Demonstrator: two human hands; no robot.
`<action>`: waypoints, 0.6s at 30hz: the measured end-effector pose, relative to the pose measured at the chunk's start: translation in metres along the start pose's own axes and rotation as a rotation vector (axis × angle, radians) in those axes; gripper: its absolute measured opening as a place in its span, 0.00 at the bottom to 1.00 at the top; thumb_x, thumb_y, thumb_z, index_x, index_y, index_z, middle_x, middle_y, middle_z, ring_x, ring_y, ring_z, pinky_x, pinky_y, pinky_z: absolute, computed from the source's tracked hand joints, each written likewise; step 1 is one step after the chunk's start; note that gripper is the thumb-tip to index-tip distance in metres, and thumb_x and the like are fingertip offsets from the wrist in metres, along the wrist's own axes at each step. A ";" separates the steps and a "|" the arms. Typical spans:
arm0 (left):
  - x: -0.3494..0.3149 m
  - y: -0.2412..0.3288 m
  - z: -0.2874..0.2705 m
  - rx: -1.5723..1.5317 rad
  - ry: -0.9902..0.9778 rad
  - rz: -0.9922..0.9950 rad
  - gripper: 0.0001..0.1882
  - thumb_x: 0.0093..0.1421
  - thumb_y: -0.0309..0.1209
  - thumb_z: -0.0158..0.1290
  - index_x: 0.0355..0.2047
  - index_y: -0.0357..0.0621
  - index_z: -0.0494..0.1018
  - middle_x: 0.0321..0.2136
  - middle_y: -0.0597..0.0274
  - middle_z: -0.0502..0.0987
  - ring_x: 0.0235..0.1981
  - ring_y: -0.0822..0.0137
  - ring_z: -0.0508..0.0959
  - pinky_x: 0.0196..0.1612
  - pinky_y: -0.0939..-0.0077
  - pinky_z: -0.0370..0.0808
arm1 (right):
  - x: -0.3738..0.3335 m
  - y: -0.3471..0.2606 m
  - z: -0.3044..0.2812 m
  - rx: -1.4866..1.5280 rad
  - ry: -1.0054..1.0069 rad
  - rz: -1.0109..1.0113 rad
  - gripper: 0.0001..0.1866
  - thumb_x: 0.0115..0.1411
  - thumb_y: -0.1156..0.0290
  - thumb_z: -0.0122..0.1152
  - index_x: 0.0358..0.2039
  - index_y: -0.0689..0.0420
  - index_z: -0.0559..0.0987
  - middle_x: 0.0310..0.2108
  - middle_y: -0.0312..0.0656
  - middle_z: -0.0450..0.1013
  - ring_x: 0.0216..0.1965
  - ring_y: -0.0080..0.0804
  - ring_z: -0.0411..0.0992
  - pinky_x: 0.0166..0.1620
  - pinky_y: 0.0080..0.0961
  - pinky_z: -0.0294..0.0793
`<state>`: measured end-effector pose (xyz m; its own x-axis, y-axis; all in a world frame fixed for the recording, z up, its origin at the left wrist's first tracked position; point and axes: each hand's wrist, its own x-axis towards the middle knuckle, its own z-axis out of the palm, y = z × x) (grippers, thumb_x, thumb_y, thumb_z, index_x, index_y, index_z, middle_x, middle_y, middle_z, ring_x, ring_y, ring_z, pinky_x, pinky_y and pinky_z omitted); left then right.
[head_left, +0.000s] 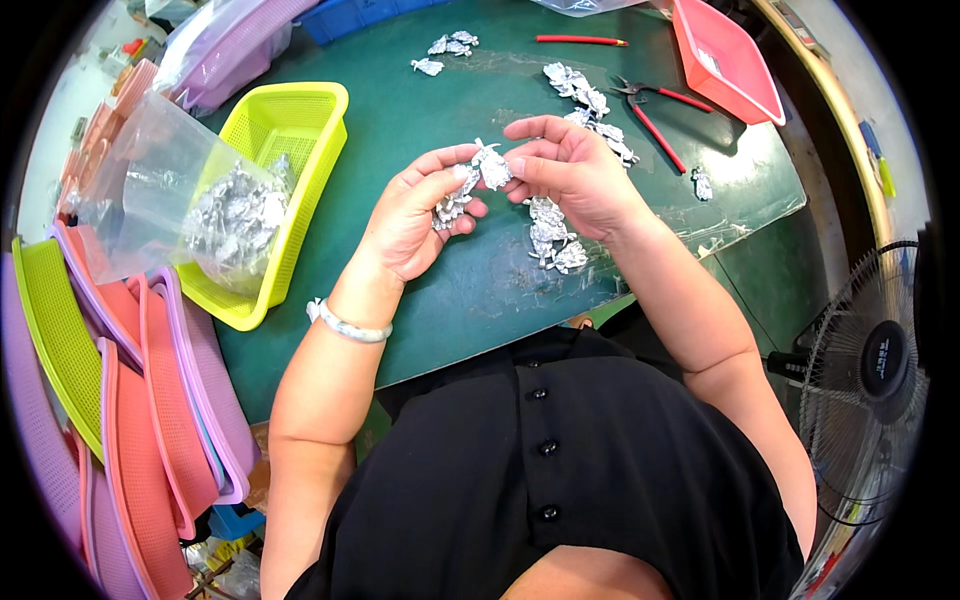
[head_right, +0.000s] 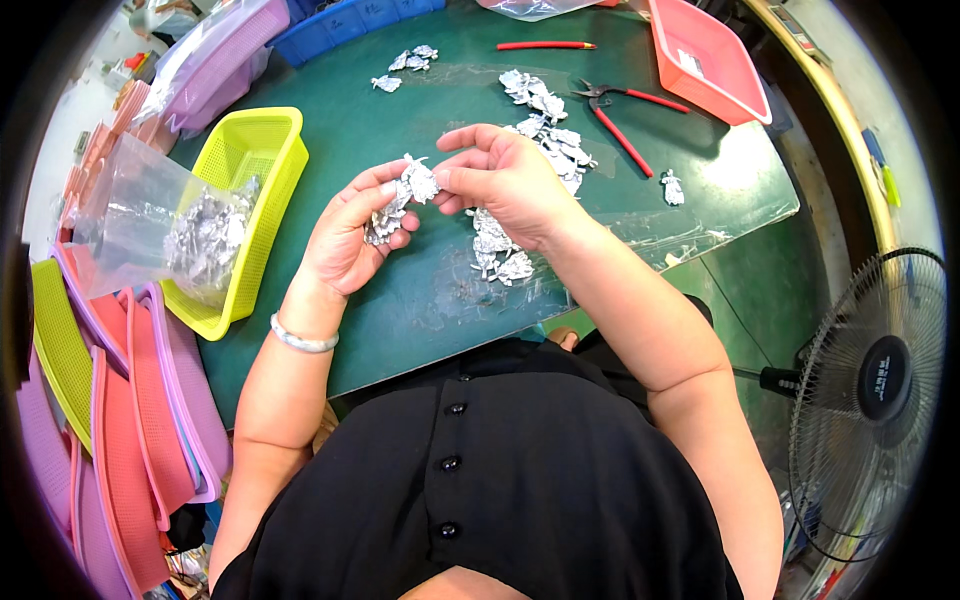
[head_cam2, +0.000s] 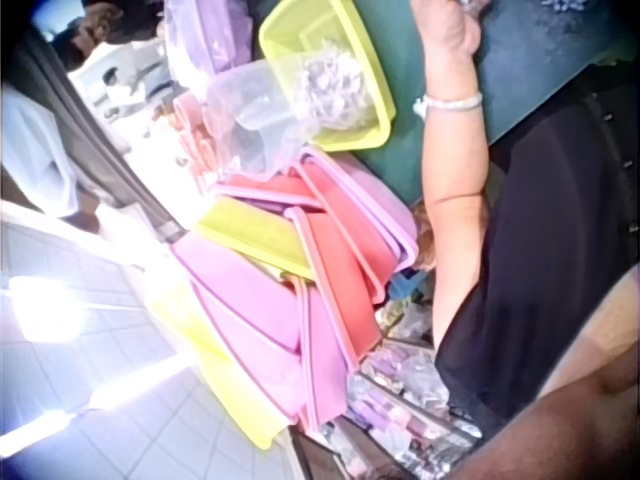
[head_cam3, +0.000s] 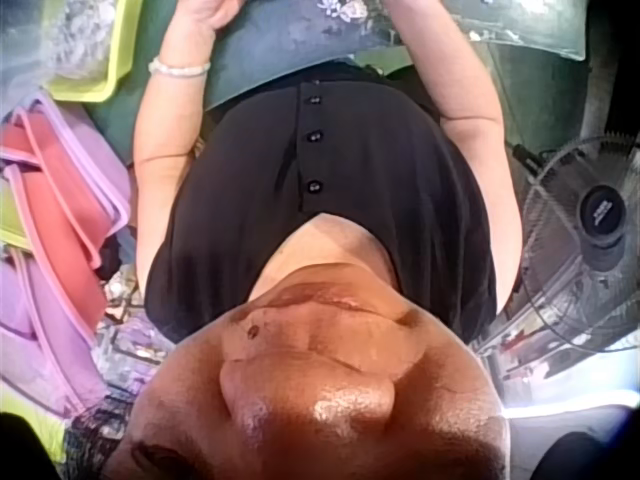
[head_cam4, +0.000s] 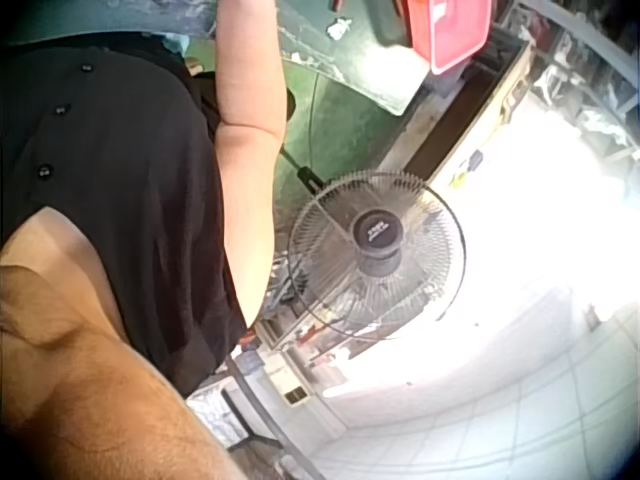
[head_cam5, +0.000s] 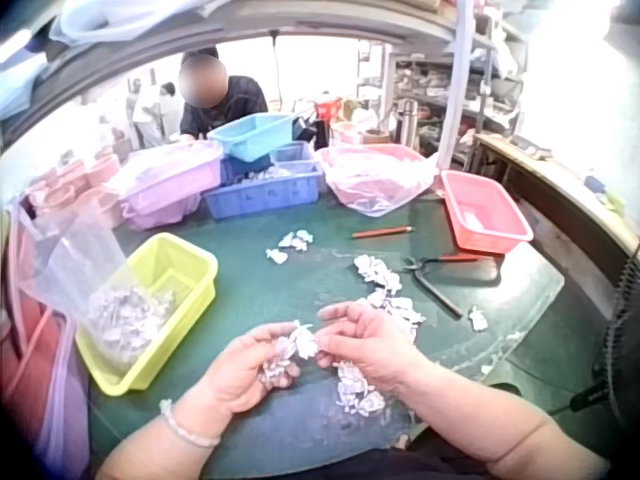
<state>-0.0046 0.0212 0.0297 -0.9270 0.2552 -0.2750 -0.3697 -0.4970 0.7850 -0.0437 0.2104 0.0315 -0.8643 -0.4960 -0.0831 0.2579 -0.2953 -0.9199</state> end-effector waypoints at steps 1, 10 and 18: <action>0.000 -0.002 -0.002 0.018 0.007 0.018 0.11 0.56 0.26 0.48 0.40 0.41 0.68 0.28 0.61 0.74 0.22 0.73 0.73 0.21 0.85 0.69 | 0.000 0.001 0.002 -0.006 0.003 0.015 0.20 0.54 0.78 0.56 0.46 0.68 0.64 0.31 0.43 0.73 0.29 0.27 0.73 0.33 0.19 0.74; 0.001 -0.003 0.000 0.132 0.129 0.020 0.07 0.56 0.28 0.51 0.34 0.40 0.69 0.23 0.64 0.72 0.19 0.77 0.70 0.19 0.88 0.64 | -0.001 -0.001 0.015 0.016 -0.021 0.066 0.19 0.54 0.79 0.53 0.45 0.71 0.63 0.31 0.47 0.73 0.28 0.28 0.73 0.33 0.19 0.74; 0.004 0.006 -0.009 0.167 0.224 0.043 0.13 0.55 0.24 0.48 0.41 0.38 0.68 0.29 0.61 0.74 0.23 0.76 0.73 0.22 0.87 0.69 | -0.012 -0.003 0.009 -1.013 -0.168 -0.253 0.21 0.46 0.75 0.61 0.43 0.60 0.69 0.29 0.40 0.72 0.31 0.32 0.70 0.34 0.28 0.69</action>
<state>-0.0107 0.0118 0.0283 -0.9394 0.0377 -0.3408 -0.3313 -0.3556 0.8740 -0.0303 0.2101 0.0390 -0.7515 -0.6450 0.1387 -0.4691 0.3746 -0.7998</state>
